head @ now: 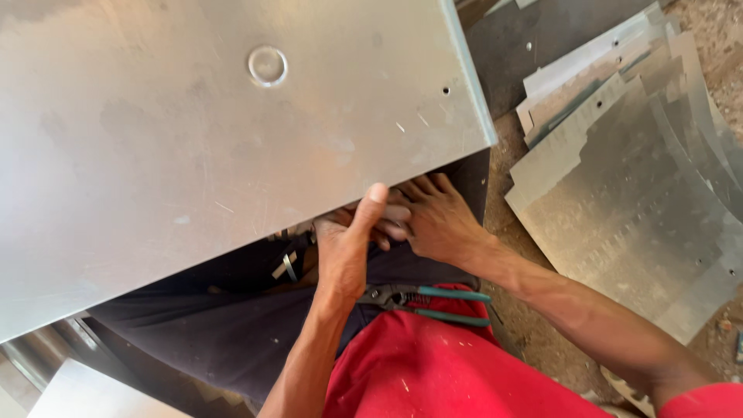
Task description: The person uses snips to cut through a large metal sheet, making multiple small serrated cuts along one edge and then trimming a long section.
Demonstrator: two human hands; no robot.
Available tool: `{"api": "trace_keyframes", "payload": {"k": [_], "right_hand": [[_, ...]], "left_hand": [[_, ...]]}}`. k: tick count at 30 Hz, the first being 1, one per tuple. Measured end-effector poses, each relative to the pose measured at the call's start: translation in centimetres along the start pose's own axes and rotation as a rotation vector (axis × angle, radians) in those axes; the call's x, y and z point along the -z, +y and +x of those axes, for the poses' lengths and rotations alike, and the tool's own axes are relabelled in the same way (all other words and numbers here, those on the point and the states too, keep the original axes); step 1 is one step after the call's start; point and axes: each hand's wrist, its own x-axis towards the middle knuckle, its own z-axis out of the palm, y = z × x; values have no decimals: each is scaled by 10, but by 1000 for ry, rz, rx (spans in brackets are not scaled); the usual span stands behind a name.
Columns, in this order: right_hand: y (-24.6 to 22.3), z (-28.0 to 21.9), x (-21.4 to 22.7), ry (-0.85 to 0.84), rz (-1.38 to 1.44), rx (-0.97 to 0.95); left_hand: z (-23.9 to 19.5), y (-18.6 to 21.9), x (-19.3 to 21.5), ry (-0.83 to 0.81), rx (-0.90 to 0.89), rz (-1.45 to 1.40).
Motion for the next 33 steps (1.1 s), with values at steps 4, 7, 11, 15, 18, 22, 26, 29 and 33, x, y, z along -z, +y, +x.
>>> {"api": "trace_keyframes", "payload": {"k": [4, 7, 11, 15, 18, 22, 26, 29, 33], "right_hand": [[-8, -56, 43, -248, 170, -279], [-22, -80, 61, -579, 295, -395], [-47, -96, 36, -755, 38, -185], [-52, -93, 25, -757, -8, -51], [-56, -84, 21, -761, -100, -47], [-46, -80, 15, -856, -63, -181], [-1, -119, 26, -939, 134, -352], [40, -171, 11, -166, 625, -98], [59, -193, -11, -227, 656, -423]], "left_hand": [[-19, 8, 3, -117, 93, 202], [-4, 6, 0, -37, -3, 36], [29, -10, -16, -33, 23, -98], [25, -1, -19, -23, -94, -159], [19, 3, -12, -2, -93, -130], [16, 5, -7, -21, -79, -153], [-13, 12, 14, 42, -48, -89], [-34, 14, 35, 197, 30, -234], [-75, 7, 92, 359, -9, -352]]}}
